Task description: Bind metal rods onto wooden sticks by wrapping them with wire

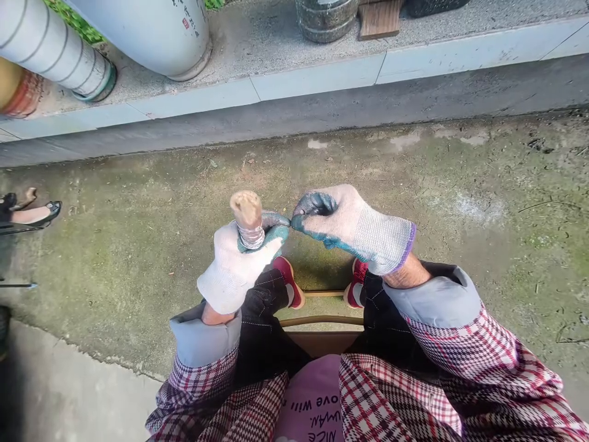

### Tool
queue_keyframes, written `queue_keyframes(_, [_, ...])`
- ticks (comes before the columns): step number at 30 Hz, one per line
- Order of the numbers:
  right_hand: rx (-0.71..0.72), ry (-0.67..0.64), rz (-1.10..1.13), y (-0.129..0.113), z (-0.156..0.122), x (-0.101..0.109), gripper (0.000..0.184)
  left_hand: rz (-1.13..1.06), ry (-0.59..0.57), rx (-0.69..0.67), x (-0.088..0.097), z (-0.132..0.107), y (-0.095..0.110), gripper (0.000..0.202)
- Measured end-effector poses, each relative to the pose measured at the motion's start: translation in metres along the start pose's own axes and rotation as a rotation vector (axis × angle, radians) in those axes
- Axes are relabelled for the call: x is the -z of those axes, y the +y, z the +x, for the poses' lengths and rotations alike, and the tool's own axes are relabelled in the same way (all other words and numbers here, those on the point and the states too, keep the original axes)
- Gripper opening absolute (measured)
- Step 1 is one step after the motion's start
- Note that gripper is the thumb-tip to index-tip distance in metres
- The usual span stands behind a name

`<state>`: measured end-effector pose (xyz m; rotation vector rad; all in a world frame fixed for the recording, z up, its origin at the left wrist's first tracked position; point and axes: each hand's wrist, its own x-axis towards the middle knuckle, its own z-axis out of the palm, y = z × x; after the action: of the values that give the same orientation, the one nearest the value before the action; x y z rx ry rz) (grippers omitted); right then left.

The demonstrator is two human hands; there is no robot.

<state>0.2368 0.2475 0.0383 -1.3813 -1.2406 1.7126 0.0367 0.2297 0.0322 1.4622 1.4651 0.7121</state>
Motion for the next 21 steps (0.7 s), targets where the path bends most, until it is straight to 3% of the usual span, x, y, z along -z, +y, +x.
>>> queue_keyframes(4, [0.047, -0.053, 0.018, 0.000, -0.003, 0.001, 0.015, -0.538, -0.219, 0.301, 0.000, -0.001, 0.002, 0.017])
queue_keyframes(8, [0.113, -0.067, 0.099, -0.002, -0.005, -0.002, 0.018, -1.038, -0.452, 0.330, -0.004, -0.002, -0.001, 0.018])
queue_keyframes(12, [0.060, -0.087, 0.197, 0.001, -0.002, -0.004, 0.022, -1.071, -0.461, 0.276, -0.005, -0.003, -0.003, 0.017])
queue_keyframes(21, [0.012, -0.192, 0.398, 0.009, 0.002, -0.008, 0.016, -0.859, -0.387, 0.286, 0.003, -0.006, 0.001, 0.025])
